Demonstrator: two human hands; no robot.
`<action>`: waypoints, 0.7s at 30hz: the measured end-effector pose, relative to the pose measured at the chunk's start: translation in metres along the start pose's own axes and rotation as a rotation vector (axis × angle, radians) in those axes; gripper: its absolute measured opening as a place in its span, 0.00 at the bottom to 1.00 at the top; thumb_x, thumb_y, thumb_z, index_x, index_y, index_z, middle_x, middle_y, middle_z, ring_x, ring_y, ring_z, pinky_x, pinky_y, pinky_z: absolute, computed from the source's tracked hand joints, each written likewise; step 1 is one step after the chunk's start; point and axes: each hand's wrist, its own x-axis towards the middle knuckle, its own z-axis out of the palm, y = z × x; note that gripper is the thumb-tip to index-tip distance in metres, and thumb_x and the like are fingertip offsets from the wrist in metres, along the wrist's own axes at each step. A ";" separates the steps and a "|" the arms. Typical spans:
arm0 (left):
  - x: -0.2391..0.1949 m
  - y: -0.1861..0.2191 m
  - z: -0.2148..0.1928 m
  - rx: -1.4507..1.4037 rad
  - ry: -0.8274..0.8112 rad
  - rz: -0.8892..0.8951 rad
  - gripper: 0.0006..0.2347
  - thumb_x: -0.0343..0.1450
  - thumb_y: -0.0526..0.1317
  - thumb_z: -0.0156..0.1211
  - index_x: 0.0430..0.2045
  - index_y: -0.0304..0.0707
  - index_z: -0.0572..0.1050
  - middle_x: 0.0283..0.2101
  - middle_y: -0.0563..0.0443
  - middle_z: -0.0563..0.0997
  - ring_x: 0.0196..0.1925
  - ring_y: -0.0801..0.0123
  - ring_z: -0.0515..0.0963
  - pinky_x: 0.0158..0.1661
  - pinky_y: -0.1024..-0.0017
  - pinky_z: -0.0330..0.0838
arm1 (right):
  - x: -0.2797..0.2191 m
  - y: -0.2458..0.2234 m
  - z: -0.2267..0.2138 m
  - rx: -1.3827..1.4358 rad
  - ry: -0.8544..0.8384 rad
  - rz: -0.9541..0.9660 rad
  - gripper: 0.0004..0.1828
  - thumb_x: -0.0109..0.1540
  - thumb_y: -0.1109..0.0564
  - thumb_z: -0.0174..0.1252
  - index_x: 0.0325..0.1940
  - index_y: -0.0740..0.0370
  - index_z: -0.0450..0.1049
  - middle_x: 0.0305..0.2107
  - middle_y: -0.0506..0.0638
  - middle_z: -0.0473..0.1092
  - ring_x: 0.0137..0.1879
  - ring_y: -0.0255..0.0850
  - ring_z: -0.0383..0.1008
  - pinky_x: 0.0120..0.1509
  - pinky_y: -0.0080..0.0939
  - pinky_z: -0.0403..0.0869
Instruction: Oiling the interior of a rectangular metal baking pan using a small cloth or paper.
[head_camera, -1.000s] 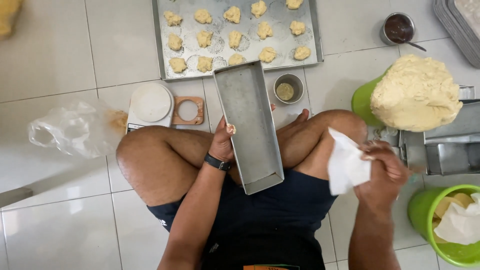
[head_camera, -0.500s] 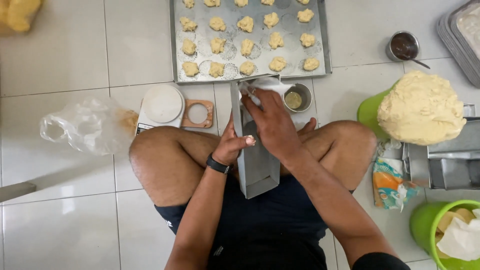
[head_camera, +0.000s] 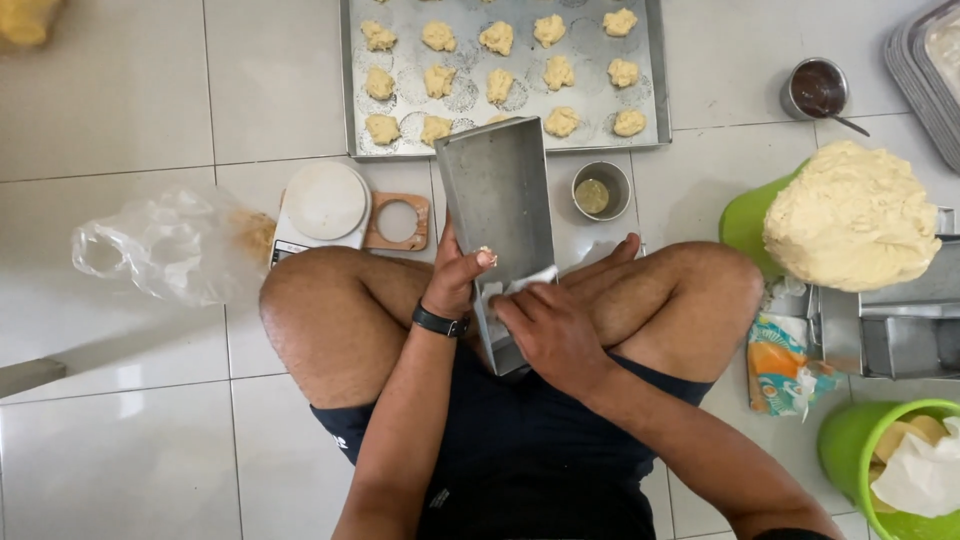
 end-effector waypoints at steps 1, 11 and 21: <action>-0.001 0.002 0.002 0.001 0.003 -0.002 0.33 0.63 0.36 0.69 0.67 0.46 0.63 0.53 0.49 0.80 0.49 0.72 0.79 0.50 0.68 0.76 | 0.005 0.006 0.000 0.003 -0.002 0.001 0.07 0.70 0.60 0.52 0.49 0.54 0.74 0.31 0.47 0.69 0.40 0.45 0.76 0.42 0.40 0.76; -0.003 0.026 0.037 0.039 -0.096 0.017 0.41 0.56 0.29 0.76 0.68 0.46 0.63 0.50 0.47 0.82 0.45 0.74 0.80 0.43 0.71 0.78 | 0.064 0.065 0.002 -0.226 0.208 -0.002 0.11 0.72 0.64 0.49 0.54 0.62 0.76 0.53 0.61 0.69 0.59 0.57 0.74 0.47 0.42 0.79; -0.002 0.010 -0.002 0.054 0.299 0.210 0.28 0.68 0.34 0.68 0.64 0.42 0.66 0.56 0.46 0.79 0.51 0.71 0.76 0.53 0.65 0.74 | -0.025 0.006 0.028 -0.199 -0.050 -0.004 0.13 0.69 0.64 0.45 0.53 0.64 0.73 0.55 0.58 0.66 0.56 0.50 0.76 0.49 0.38 0.78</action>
